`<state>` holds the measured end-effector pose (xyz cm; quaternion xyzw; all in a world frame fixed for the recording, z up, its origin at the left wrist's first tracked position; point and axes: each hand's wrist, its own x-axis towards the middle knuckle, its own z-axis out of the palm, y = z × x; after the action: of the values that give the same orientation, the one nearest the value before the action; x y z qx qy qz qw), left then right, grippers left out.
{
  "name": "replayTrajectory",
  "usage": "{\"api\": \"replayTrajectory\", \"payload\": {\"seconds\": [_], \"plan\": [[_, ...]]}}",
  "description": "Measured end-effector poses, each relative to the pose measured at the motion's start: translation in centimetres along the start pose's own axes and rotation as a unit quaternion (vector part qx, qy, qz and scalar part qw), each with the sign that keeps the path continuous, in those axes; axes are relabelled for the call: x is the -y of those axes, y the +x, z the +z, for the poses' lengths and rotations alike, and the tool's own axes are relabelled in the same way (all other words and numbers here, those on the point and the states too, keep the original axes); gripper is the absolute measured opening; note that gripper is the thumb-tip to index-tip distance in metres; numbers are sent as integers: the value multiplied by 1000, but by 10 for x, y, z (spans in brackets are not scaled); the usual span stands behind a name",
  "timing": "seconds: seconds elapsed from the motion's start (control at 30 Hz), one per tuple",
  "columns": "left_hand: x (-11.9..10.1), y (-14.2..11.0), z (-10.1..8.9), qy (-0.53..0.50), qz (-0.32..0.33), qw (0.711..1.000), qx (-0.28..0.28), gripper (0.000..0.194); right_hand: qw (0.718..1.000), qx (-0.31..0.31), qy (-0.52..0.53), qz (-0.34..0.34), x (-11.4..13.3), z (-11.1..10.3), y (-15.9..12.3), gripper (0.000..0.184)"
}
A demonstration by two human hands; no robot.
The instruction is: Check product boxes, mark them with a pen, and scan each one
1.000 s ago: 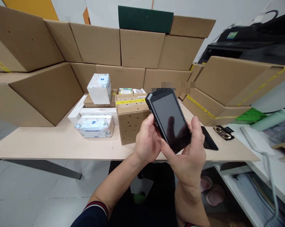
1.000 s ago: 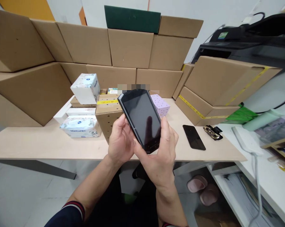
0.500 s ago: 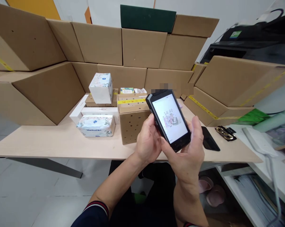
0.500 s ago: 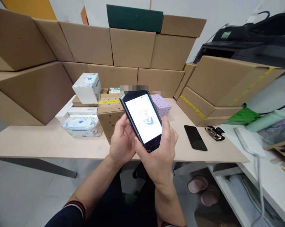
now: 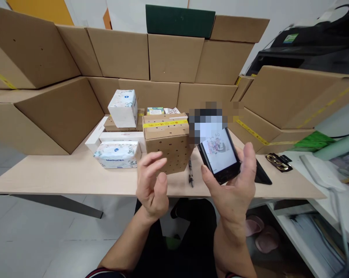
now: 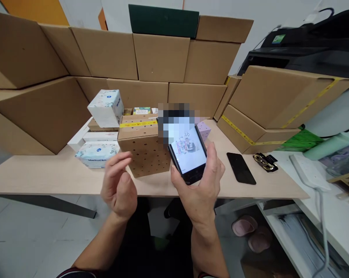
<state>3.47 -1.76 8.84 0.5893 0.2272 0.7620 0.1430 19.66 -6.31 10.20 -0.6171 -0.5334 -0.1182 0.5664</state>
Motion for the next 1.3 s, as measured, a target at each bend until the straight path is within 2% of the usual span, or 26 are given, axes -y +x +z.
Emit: {"api": "replayTrajectory", "payload": {"seconds": [0.03,0.1,0.23,0.33,0.43,0.73,0.83,0.9,0.97,1.03,1.1,1.2,1.3], "plan": [[5,5,-5,65,46,997,-13,33,1000,-16,-21,2,-3,-1,-1,101],[15,16,-14,170,75,983,-10,44,996,-45,-72,11,-15,-3,-5,101],[29,33,-22,281,10,958,64,57,989,-24,-144,35,-51,-5,-20,93],[32,38,-21,288,-23,952,103,54,984,20,-171,38,-80,-5,-36,85],[32,38,-19,266,-37,956,119,51,978,60,-192,47,-101,-2,-49,83],[25,26,-28,232,-18,965,124,56,964,137,-216,75,-123,14,-67,74],[25,21,-34,220,2,968,124,56,954,192,-211,88,-113,4,-53,78],[26,19,-37,218,19,968,122,55,961,212,-165,64,-95,-11,-30,84],[27,17,-40,222,38,966,124,54,973,216,-81,-9,-68,-26,1,93],[27,16,-42,223,60,964,131,54,969,214,-13,-120,-38,-36,34,106],[27,15,-42,211,76,965,137,54,951,242,18,-191,-12,-37,63,109],[25,13,-42,191,83,967,149,55,925,333,34,-180,12,-26,94,103],[24,12,-42,193,99,963,161,56,904,386,41,-181,18,-19,107,97]]}}
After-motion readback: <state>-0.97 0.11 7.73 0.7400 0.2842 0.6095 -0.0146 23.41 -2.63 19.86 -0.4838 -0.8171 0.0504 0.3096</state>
